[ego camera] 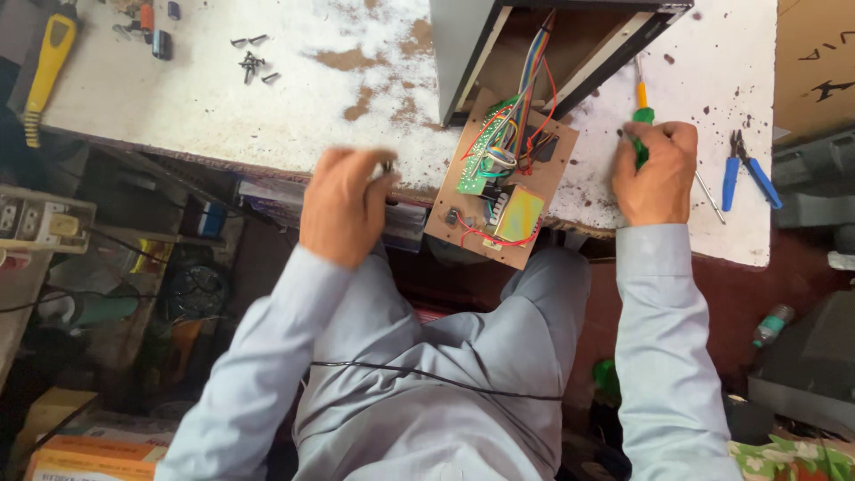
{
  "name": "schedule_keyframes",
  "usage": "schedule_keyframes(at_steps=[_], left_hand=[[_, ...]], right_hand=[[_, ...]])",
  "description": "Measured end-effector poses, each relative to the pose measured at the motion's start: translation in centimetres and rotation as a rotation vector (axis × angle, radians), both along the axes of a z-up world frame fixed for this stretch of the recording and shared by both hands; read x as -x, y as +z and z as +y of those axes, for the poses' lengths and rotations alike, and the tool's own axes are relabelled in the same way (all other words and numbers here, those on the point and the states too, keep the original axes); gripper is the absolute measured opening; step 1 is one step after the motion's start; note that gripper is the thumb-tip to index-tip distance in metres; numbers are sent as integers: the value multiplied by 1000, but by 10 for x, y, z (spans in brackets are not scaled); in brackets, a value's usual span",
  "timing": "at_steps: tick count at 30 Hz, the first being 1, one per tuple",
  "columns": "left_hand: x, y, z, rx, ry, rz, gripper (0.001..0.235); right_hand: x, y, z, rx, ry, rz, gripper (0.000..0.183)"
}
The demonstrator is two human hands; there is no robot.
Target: The person removes the back panel of a black electronic device using a screwdriver, then works on the exposed circuit board. They use pliers to strip a black wire and a screwdriver to adjust connections on the board.
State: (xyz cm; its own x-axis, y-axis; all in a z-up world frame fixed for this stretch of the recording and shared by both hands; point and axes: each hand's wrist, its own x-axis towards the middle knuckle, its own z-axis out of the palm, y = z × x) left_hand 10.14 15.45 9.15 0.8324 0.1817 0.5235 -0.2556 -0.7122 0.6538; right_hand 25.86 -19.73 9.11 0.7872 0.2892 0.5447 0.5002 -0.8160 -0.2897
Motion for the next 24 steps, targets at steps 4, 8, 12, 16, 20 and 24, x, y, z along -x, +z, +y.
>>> schedule_keyframes(at_steps=[4, 8, 12, 16, 20, 24], left_hand=[[-49, -10, 9, -156, 7, -20, 13], [-59, -27, 14, -204, -14, -95, 18], [-56, -30, 16, -263, 62, -105, 32], [-36, -31, 15, -102, 101, -211, 45], [20, -49, -18, 60, 364, -208, 15], [95, -80, -90, 538, 1, 232, 14]], right_hand=[[26, 13, -13, 7, 22, -151, 16], [101, -13, -66, -97, -228, 60, 21], [206, -95, -132, 122, -519, 554, 52], [299, -202, -166, 127, -702, 1183, 82], [331, -253, -167, -871, -905, 1188, 47], [302, -242, -168, -1794, -898, 1140, 14]])
